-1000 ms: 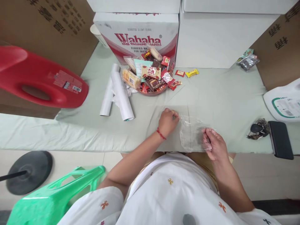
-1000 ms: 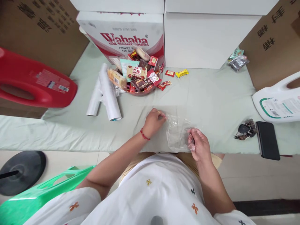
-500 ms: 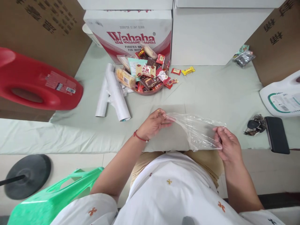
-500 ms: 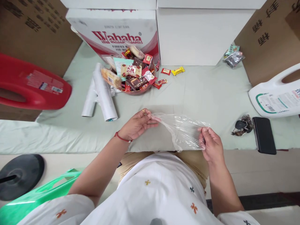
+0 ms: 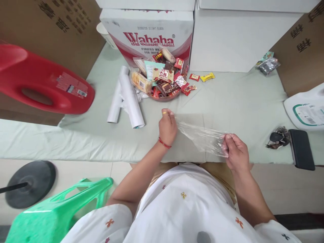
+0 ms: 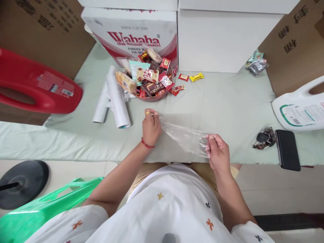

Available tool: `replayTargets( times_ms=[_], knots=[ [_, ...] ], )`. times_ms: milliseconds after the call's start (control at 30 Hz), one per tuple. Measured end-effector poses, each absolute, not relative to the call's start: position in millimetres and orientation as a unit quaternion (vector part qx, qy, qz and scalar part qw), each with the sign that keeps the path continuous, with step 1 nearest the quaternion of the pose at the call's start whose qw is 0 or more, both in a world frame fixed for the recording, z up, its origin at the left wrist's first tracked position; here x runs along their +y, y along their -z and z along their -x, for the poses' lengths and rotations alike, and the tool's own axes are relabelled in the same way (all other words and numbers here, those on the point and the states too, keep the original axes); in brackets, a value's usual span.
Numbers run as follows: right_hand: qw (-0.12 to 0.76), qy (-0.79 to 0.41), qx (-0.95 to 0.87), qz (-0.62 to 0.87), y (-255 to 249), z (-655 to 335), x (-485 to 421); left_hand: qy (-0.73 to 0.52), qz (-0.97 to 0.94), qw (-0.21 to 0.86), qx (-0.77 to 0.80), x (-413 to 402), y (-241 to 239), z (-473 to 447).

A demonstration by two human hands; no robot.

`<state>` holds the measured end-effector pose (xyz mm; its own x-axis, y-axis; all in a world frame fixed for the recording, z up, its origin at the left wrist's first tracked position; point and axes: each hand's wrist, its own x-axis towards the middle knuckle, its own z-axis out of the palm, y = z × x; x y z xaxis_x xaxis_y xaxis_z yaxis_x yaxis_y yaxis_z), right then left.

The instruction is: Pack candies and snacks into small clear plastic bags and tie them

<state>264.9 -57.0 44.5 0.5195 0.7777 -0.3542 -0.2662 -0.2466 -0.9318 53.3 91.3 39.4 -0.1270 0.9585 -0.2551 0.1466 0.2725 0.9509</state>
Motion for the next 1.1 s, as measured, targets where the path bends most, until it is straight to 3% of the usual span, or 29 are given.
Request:
replayTargets(
  times_ms=[200,333,500,733,867,1100],
  knots=[
    [0.634,-0.544,-0.035,0.549,-39.8,-266.9,-34.1,-0.236,-0.241,0.753,0.565,79.3,-42.6,-37.1],
    [0.628,-0.588,-0.023,0.51,-34.8,-265.1,-31.8,-0.213,-0.163,0.839,0.473,53.9,-39.7,-44.9],
    [0.614,-0.634,-0.011,0.469,-28.6,-276.2,-37.2,-0.263,-0.092,0.874,0.399,51.9,-37.5,-61.0],
    [0.626,-0.664,0.045,0.406,-25.1,-289.3,-40.7,-0.222,-0.094,0.921,0.306,48.6,-33.5,-54.7],
    [0.623,-0.675,0.059,0.391,-22.0,-290.1,-40.1,-0.217,-0.137,0.917,0.305,43.0,-38.4,-54.2],
    [0.628,-0.666,0.037,0.402,-20.8,-295.3,-39.9,-0.316,-0.183,0.866,0.34,37.6,-35.9,-59.3]
  ],
)
